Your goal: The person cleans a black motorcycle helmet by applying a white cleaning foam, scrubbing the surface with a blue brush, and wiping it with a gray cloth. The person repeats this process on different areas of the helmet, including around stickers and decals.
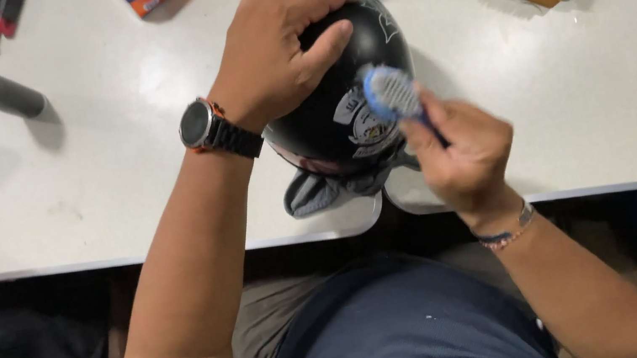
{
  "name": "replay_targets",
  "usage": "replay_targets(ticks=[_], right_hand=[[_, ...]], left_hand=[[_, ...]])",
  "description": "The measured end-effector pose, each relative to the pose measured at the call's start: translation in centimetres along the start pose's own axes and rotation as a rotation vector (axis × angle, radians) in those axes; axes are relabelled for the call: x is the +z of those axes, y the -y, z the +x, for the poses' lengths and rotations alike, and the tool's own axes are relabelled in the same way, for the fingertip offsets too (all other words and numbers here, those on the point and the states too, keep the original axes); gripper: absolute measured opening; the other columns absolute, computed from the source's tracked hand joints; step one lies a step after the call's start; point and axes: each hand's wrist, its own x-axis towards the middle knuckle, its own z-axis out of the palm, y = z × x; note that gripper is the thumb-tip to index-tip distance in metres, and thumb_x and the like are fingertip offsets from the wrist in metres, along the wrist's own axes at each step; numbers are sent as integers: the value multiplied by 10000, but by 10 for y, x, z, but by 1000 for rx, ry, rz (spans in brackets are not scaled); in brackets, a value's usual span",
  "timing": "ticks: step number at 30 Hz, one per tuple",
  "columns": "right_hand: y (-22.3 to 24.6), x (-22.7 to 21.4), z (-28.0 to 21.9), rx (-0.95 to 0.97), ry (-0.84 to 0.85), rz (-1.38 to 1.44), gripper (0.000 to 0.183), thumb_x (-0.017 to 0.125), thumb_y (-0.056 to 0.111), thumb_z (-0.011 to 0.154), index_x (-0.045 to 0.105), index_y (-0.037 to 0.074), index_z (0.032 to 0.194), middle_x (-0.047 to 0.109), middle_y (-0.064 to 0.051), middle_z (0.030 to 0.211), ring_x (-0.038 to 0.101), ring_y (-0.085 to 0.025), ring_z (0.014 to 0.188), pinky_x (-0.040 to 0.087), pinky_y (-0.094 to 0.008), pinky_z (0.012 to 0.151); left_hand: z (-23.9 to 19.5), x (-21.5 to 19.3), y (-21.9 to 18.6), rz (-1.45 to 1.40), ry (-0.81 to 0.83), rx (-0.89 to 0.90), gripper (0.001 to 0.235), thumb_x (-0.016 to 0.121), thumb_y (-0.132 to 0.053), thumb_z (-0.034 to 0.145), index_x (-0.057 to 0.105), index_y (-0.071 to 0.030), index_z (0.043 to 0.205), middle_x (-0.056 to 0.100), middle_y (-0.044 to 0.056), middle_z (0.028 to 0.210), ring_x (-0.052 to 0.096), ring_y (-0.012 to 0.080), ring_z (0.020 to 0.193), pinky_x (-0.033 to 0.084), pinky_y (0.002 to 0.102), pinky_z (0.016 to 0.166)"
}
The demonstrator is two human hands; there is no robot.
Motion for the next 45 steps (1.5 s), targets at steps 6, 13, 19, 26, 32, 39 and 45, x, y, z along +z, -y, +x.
replay_targets(ticks=[6,13,19,26,32,39,45], right_hand=[[-17,-9,-20,-42,-34,-129,228,749,-5,1000,725,-167,1160,676,-193,743,565,-270,576,458,-386,536],[-20,-7,-40,-133,145,-70,387,755,17,1012,629,-10,1377,638,-136,815,538,-278,623,472,-407,598],[-12,0,-35,-116,58,-70,424,780,91,1040,603,3,1416,620,-109,764,483,-219,599,446,-389,570],[-17,-3,-39,-132,17,-162,326,770,65,1041,653,-54,1321,603,-104,745,498,-246,596,436,-398,555],[-45,-9,-46,-155,52,-53,437,797,-25,1005,613,-1,1401,610,-81,694,482,-207,556,434,-375,508],[-51,-19,-50,-238,201,65,526,837,-85,954,595,2,1412,638,-90,749,474,-212,564,418,-376,507],[-45,-5,-8,-207,120,287,310,731,-128,1036,633,-46,1319,593,-63,678,489,-208,528,449,-330,461]], left_hand=[[-10,5,4,34,19,-71,396,541,-333,1026,727,-100,1287,697,144,1306,610,371,1219,434,531,1022],[-6,1,6,27,37,-53,380,541,-287,1031,707,-86,1308,683,147,1325,603,360,1235,394,514,1090],[-8,4,2,39,26,-32,400,532,-319,1051,717,-75,1308,697,170,1312,596,386,1221,435,526,1028],[-15,5,-2,-5,15,-35,364,581,-272,1026,732,-56,1277,706,158,1282,631,361,1171,459,502,990],[-9,2,8,4,-8,-19,353,602,-253,1028,723,-49,1289,694,175,1313,630,367,1226,468,505,1025],[-9,0,1,-43,3,-15,354,608,-213,1007,715,-10,1277,700,161,1285,640,357,1179,460,483,997],[-11,1,-2,-66,1,-18,321,589,-227,1046,723,-16,1248,766,117,1203,713,304,1112,509,406,913]])
